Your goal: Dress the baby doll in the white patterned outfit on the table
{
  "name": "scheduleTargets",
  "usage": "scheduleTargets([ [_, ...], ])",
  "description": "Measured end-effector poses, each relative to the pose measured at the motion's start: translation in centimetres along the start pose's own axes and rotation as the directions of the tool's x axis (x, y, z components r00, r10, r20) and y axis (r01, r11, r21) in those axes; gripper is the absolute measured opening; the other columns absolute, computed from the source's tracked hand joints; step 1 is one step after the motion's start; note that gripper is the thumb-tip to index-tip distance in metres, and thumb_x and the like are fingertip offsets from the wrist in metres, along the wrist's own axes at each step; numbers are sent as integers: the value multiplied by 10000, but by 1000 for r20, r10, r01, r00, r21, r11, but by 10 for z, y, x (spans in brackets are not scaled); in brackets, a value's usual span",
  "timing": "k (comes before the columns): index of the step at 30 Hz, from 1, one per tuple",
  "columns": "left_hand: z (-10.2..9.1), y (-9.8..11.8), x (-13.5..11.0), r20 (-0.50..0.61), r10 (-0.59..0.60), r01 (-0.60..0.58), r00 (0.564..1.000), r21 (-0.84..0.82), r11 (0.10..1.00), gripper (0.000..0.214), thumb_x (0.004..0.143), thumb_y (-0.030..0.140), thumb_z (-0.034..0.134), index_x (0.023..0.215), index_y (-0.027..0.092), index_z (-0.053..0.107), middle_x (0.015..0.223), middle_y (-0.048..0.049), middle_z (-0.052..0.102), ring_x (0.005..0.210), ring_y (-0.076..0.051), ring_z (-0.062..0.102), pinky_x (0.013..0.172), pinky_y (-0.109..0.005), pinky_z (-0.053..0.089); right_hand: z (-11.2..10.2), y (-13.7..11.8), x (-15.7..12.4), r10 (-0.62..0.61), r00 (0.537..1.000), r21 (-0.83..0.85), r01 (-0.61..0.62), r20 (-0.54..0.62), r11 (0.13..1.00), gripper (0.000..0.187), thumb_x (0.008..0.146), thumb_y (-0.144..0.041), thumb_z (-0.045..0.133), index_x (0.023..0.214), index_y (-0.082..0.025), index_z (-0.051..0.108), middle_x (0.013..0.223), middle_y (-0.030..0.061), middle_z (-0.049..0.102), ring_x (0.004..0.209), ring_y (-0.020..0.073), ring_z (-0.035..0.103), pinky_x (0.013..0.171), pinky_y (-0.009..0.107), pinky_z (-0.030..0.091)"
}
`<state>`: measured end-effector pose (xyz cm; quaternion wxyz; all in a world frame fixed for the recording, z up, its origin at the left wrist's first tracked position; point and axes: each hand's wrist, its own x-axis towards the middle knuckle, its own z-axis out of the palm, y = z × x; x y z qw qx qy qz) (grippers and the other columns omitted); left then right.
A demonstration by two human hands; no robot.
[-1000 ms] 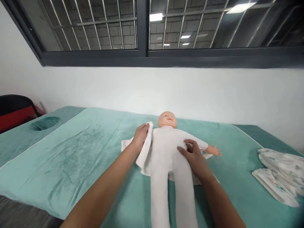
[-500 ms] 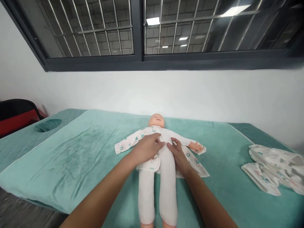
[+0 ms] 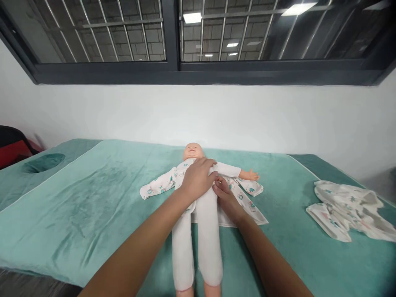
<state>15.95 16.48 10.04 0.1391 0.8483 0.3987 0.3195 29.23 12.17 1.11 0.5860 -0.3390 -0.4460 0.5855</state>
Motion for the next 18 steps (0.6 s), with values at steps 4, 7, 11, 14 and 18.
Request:
scheduleTargets([
  [4,27,10,52,266,171,-259,949,342,903,449,822,144,548,1264,203,498,1269,-118,577,1194,-290,492,962,-448,389,3,-7,-1,-88,987,-77,99,132,992,426,824,-407,677,1225,-323,560,1338,28,580,1258,231,504,1070,407,370],
  [7,40,4,71,406,152,-320,901,386,865,329,816,142,546,1139,204,544,1094,-99,644,997,-261,598,870,-422,435,-11,-12,-1,-67,981,-304,122,185,945,401,862,-394,626,1255,-335,571,1369,37,552,1291,244,469,1067,439,362],
  [11,36,-10,74,417,135,-315,899,400,860,256,833,184,547,1088,191,549,1026,-111,645,922,-265,620,797,-392,447,-44,-14,1,-233,972,-824,102,-37,558,278,819,-380,635,1075,-277,669,1232,67,586,1162,264,525,984,430,396],
  [14,27,-14,69,398,136,-312,907,420,852,257,849,160,511,1103,187,540,1033,-121,637,952,-279,611,799,-397,436,-58,-15,0,-228,958,-962,-117,-176,248,299,751,-410,684,1006,-255,671,1067,60,614,1001,258,563,858,396,421],
  [18,18,-13,65,404,142,-326,904,431,841,250,844,136,517,1086,195,548,1030,-116,634,956,-276,602,797,-387,422,-64,-22,-2,-187,942,-953,-247,-278,175,203,824,-394,568,747,-216,627,837,34,629,761,188,569,689,310,382],
])
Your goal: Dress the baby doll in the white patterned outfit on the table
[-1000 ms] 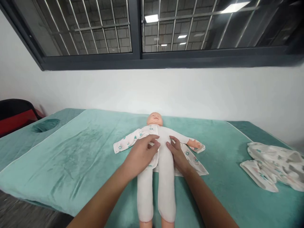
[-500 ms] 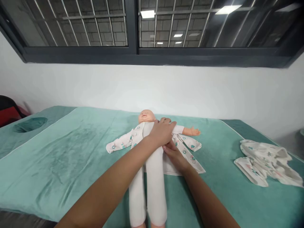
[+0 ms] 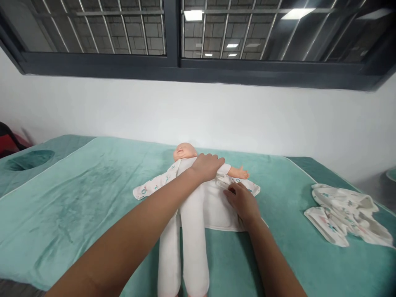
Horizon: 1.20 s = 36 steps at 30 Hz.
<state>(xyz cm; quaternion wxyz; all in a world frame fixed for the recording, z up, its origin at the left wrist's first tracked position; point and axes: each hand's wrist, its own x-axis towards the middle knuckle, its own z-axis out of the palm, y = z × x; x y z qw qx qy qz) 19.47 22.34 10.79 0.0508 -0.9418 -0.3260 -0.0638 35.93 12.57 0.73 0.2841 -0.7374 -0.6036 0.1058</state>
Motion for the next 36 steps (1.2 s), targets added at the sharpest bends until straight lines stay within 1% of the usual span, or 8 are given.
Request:
scheduleTargets([
  [5,-6,-5,-7,42,22,-25,999,67,997,296,823,59,503,1066,209,581,1017,-112,637,948,-267,593,796,-384,394,-28,14,18,211,975,361,-174,-67,916,332,816,-517,527,845,-200,620,672,19,635,662,202,591,600,294,407],
  [10,-3,2,-5,127,-54,39,991,114,993,222,805,91,574,986,194,653,1019,-130,659,991,-297,574,834,-422,363,-53,13,28,137,986,801,-160,98,577,499,792,-673,543,933,-200,618,826,61,709,768,258,669,667,350,512],
  [15,18,26,13,82,-170,169,982,28,985,247,813,119,580,1052,139,639,1090,-173,642,1028,-328,564,875,-462,355,-43,-3,17,69,986,892,-169,155,418,538,805,-658,552,1119,-226,616,947,65,732,826,275,694,702,376,533],
  [19,37,36,27,40,-221,224,974,-133,965,402,800,203,616,1184,102,558,1206,-228,583,1093,-363,548,910,-497,368,-39,-6,15,-51,979,884,-155,197,440,693,661,-587,731,1250,-252,585,1015,68,729,907,282,689,742,375,526],
  [25,35,21,25,-57,-41,5,998,-531,847,223,827,264,543,1035,231,618,1007,-37,705,859,-194,641,731,-275,465,-36,-14,0,-214,943,933,-179,253,311,734,652,-401,796,1337,-339,539,1451,44,498,1189,275,579,888,368,501],
  [28,21,-2,11,-242,-64,-127,968,-698,704,165,751,137,506,821,211,636,809,-23,692,724,-183,612,635,-259,442,-34,-18,-10,-458,808,921,-255,371,295,777,665,-408,795,1382,-368,499,1532,55,387,1171,306,595,866,417,514],
  [32,4,-32,-12,-299,-216,-28,930,-641,767,226,669,47,455,690,205,615,723,-28,651,724,-193,586,678,-283,440,-35,-24,-14,-681,533,865,-327,502,381,674,703,-422,782,1335,-333,565,1524,83,400,1314,338,483,939,454,475],
  [36,0,-39,-36,-364,-243,5,899,-547,837,353,654,-10,416,796,213,650,974,-54,683,951,-211,594,818,-309,464,-37,-26,-13,-702,537,884,-308,467,352,597,742,-448,752,1296,-286,601,1426,121,524,1220,319,571,951,462,467],
])
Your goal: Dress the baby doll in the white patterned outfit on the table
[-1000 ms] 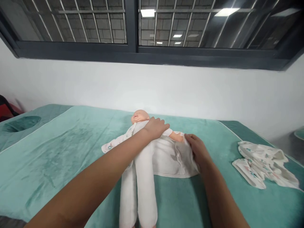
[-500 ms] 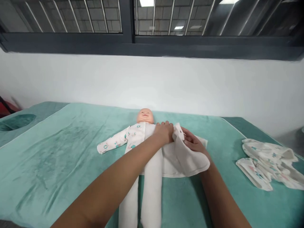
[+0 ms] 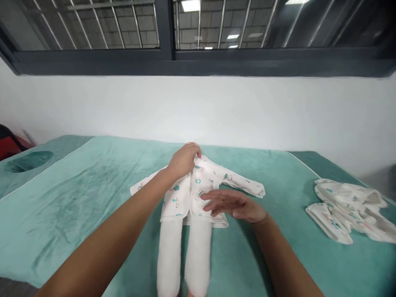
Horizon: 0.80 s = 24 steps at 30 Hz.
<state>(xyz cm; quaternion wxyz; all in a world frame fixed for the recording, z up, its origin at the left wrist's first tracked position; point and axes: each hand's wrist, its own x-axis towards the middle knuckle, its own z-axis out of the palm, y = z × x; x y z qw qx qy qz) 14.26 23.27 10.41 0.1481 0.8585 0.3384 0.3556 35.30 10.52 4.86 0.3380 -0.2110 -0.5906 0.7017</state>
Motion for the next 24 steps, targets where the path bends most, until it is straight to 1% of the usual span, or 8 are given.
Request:
scheduleTargets([
  [3,-2,7,-20,84,86,-94,993,108,990,456,717,-19,393,978,231,672,1139,-41,675,1092,-208,581,887,-318,456,4,9,-5,-103,952,-29,99,-287,995,540,766,-470,723,1250,-256,617,1289,129,628,1047,279,652,914,459,489],
  [6,-4,16,-36,298,120,-206,947,279,938,485,736,-27,395,1035,221,685,1100,-46,705,1054,-234,615,866,-351,459,3,23,-25,-217,704,-278,28,-676,960,396,812,-461,671,1130,-227,655,1161,110,679,1005,249,646,887,412,500],
  [9,-13,26,-48,365,75,-240,928,430,870,445,726,-40,403,978,180,697,1007,-75,717,946,-255,637,817,-374,457,-11,26,-74,-315,482,-468,-238,-818,851,292,775,-448,670,929,-200,690,1043,101,695,1021,283,611,957,462,447],
  [11,-20,36,-58,354,50,-219,934,456,862,422,738,-33,412,979,174,691,989,-81,710,918,-249,631,809,-372,455,-27,14,-120,-453,367,-582,-549,-813,600,317,807,-467,555,963,-217,673,1040,93,689,950,281,619,918,476,462],
  [14,-27,56,-80,374,91,-249,923,399,883,395,771,-8,428,1009,187,675,1020,-73,693,977,-235,609,852,-369,452,-53,-18,-190,-599,225,-441,-865,-769,240,390,825,-450,467,1058,-186,635,1190,166,632,1121,346,558,968,503,410],
  [17,-27,77,-110,434,199,-339,878,273,900,370,776,0,444,1011,189,657,1047,-64,676,1047,-226,593,906,-372,441,-65,-49,-231,-462,59,-148,-976,-885,159,426,758,-490,549,941,-115,638,1098,302,625,1039,462,578,811,568,436],
  [19,-24,88,-130,451,266,-383,852,191,904,373,774,2,450,1029,189,647,1058,-62,672,1067,-230,592,920,-378,438,-62,-63,-234,-337,60,-125,-977,-939,173,344,690,-478,635,747,-139,622,875,288,659,857,464,627,692,540,445],
  [24,-32,109,-161,410,256,-272,875,-21,962,371,856,48,407,1105,222,620,1100,-35,674,1069,-212,603,938,-379,452,-11,-90,-175,-258,316,-382,-885,-913,266,374,727,-578,640,737,-204,616,780,142,681,812,356,647,733,438,451],
])
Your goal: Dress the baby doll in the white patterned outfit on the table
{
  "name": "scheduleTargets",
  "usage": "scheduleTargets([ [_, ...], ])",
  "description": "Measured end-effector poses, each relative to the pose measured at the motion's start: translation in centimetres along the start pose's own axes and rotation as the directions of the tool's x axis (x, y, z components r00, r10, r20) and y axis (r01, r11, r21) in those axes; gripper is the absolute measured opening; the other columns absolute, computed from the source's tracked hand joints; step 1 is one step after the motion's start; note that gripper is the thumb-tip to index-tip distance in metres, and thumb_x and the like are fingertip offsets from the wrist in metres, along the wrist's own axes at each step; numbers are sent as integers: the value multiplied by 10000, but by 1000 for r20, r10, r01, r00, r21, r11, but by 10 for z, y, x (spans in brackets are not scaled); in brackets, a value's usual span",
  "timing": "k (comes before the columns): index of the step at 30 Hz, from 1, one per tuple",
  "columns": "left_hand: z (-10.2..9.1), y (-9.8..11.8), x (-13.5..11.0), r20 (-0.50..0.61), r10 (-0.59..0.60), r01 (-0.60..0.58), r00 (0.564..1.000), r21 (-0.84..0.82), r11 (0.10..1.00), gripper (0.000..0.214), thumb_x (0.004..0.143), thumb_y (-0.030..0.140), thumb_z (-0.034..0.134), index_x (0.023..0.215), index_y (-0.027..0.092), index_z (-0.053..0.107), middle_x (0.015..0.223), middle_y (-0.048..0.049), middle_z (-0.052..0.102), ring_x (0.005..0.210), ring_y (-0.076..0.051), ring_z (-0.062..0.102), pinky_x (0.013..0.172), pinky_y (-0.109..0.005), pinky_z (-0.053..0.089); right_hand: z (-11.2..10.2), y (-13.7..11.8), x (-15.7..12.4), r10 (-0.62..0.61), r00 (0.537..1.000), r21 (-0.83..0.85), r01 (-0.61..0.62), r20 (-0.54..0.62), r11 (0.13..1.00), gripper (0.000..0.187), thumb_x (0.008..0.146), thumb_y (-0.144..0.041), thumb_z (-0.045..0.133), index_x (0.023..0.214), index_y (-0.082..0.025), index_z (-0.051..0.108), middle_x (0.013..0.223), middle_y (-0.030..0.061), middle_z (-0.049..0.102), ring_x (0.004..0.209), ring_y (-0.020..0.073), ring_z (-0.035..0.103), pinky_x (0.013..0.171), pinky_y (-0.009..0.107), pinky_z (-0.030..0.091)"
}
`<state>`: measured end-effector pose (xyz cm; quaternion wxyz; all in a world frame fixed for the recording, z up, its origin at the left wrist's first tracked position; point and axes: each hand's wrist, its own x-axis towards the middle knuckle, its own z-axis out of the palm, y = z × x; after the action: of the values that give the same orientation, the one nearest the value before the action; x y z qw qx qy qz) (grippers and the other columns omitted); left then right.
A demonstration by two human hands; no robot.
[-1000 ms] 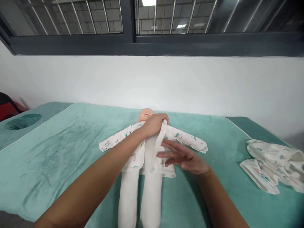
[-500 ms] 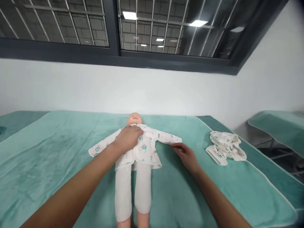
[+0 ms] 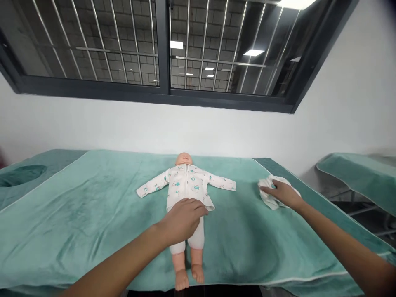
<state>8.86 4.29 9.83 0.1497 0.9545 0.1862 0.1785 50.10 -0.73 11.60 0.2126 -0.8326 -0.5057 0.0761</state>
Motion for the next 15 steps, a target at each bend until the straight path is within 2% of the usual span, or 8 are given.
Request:
scheduleTargets([
  [1,-4,6,-2,-40,-52,48,998,-90,995,357,889,84,403,1142,235,605,1140,-29,665,1090,-203,596,954,-372,452,-3,-24,-10,-57,997,78,54,44,995,396,747,-596,623,811,-205,639,799,106,690,799,316,654,727,402,471],
  [3,-16,18,-4,-136,-178,134,975,-279,951,336,936,203,443,1256,255,532,1281,-37,603,1168,-199,559,989,-360,446,-11,-74,-37,-270,939,514,128,212,848,447,807,-549,614,1065,-186,647,938,112,706,863,293,660,769,387,496],
  [5,-32,32,-4,-225,-273,161,935,-417,895,503,898,341,573,1370,266,415,1438,-64,470,1275,-218,479,1035,-361,424,-19,-121,-67,-479,814,767,65,329,638,511,860,-504,601,1257,-184,572,1074,129,688,966,285,652,840,395,499],
  [8,-57,50,-5,-284,-298,131,912,-485,864,723,784,412,720,1406,291,374,1489,-65,397,1325,-246,418,1057,-369,403,-26,-173,-103,-721,579,888,-14,382,459,562,878,-439,626,1370,-203,489,1201,132,641,1057,268,631,871,387,496],
  [10,-72,57,-10,-277,-318,153,907,-487,860,488,817,394,685,1268,290,530,1313,-37,563,1186,-231,526,978,-358,442,-27,-193,-115,-812,432,904,-19,393,427,599,867,-379,664,1405,-225,451,1252,123,611,1103,254,609,879,372,495],
  [11,-79,57,-15,-273,-341,177,899,-486,856,308,851,378,643,1139,275,607,1162,-19,637,1063,-211,580,913,-341,461,-27,-199,-117,-831,388,903,-6,398,429,605,861,-347,677,1409,-232,446,1259,116,604,1110,242,602,879,361,496],
  [13,-92,54,-26,-315,-416,211,853,-521,827,122,886,341,587,898,236,649,876,10,664,824,-165,599,774,-295,465,-25,-203,-116,-826,379,886,33,417,462,541,861,-299,683,1363,-230,493,1210,94,622,1064,210,615,853,329,502],
  [15,-104,47,-37,-425,-522,180,740,-622,762,126,876,319,598,807,215,617,751,26,622,700,-132,563,663,-249,439,-23,-202,-112,-794,379,848,44,475,528,393,863,-301,682,1232,-203,589,1016,57,673,885,166,653,759,286,516],
])
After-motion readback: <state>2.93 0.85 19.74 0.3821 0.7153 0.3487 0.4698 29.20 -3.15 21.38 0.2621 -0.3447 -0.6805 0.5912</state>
